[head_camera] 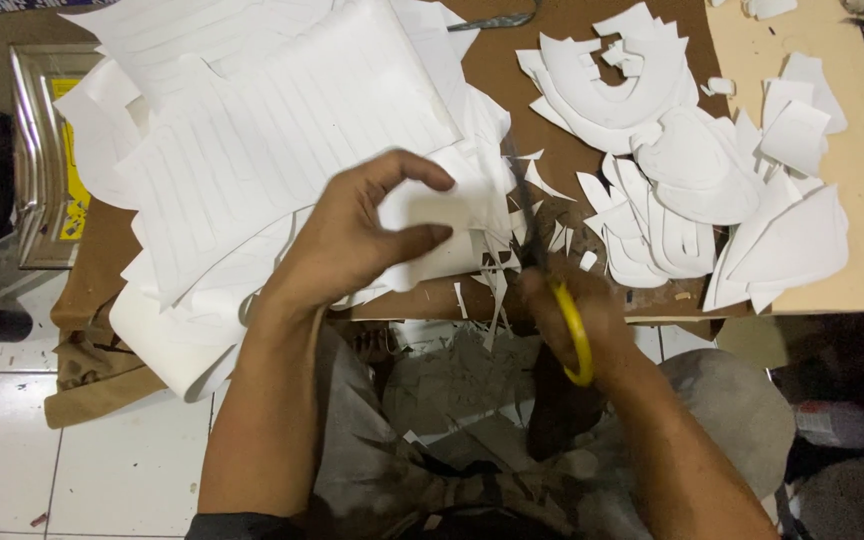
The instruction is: The person uses yellow-handled scissors to cut shapes out of white paper sheets. They hold the paper with their left hand and cut with their right, placing the cut pieces onto a pile on the table.
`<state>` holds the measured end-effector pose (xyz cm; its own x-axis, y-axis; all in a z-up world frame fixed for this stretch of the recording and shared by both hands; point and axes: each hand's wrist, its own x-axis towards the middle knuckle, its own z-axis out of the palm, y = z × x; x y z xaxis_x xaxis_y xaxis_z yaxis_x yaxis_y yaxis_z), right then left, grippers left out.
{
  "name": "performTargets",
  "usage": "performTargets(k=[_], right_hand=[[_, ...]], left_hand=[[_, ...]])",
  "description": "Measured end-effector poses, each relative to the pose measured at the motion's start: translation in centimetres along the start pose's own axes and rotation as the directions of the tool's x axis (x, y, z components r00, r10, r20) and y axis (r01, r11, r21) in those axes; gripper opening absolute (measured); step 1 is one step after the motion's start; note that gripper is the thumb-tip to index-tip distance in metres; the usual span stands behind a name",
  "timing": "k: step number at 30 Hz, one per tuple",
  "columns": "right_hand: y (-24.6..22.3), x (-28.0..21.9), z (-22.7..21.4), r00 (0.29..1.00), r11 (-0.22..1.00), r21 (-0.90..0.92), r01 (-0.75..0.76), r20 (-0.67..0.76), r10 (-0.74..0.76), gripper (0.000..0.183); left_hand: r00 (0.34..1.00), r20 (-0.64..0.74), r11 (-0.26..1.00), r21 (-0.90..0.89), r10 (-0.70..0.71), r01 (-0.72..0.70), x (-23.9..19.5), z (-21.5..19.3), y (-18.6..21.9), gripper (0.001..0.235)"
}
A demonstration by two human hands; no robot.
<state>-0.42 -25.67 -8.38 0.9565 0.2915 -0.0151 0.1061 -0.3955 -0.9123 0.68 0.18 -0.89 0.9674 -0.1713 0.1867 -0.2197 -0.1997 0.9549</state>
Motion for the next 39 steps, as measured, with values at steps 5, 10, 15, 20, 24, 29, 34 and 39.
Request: performTargets(k=[5, 10, 15, 20, 24, 29, 34, 39], right_hand=[[-1.0, 0.4, -0.8, 0.964, 0.961, 0.202, -0.189, -0.147, 0.221, 0.035], [-1.6, 0.0, -2.8, 0.957, 0.964, 0.143, -0.226, -0.154, 0.247, 0.032], [-1.7, -1.1, -4.1, 0.935, 0.952, 0.15, -0.265, -0.201, 0.292, 0.033], [-1.7, -2.8, -7.5, 0.904, 0.959, 0.139, -0.248, -0.322, 0.28, 0.039], [0.0, -5.0, -10.9, 0.81, 0.953, 0.301, 0.038, -0.568, 0.147, 0.024], [2.5, -7.3, -15.2, 0.614, 0.852, 0.421, 0.312, -0.773, 0.158, 0.025], [3.8, -7.3, -17.1, 0.397, 0.717, 0.575, 0.394, -0.81, 0.432, 0.024], [4.5, -7.3, -17.1, 0.619, 0.837, 0.477, 0.267, -0.751, 0.23, 0.034]], left_hand=[[0.995, -0.098, 0.999, 0.007, -0.032, 0.033, 0.3, 0.4, -1.8, 0.05], [0.991, -0.065, 0.993, -0.028, -0.115, 0.113, 0.5, 2.5, -2.5, 0.06], [0.953, -0.004, 0.95, 0.071, -0.303, 0.303, 0.6, 5.2, -1.9, 0.033], [0.919, 0.103, 0.924, 0.064, -0.381, 0.376, 0.4, 8.7, -3.0, 0.041], [0.886, 0.191, 0.907, 0.074, -0.422, 0.416, 0.3, 11.2, -3.3, 0.036], [0.853, 0.251, 0.888, 0.101, -0.458, 0.448, 1.9, 14.9, -2.2, 0.033], [0.848, 0.298, 0.895, 0.232, -0.439, 0.382, 6.9, 19.3, 0.9, 0.039], [0.971, 0.127, 0.974, 0.078, 0.203, -0.214, 17.6, 25.6, 0.8, 0.032]])
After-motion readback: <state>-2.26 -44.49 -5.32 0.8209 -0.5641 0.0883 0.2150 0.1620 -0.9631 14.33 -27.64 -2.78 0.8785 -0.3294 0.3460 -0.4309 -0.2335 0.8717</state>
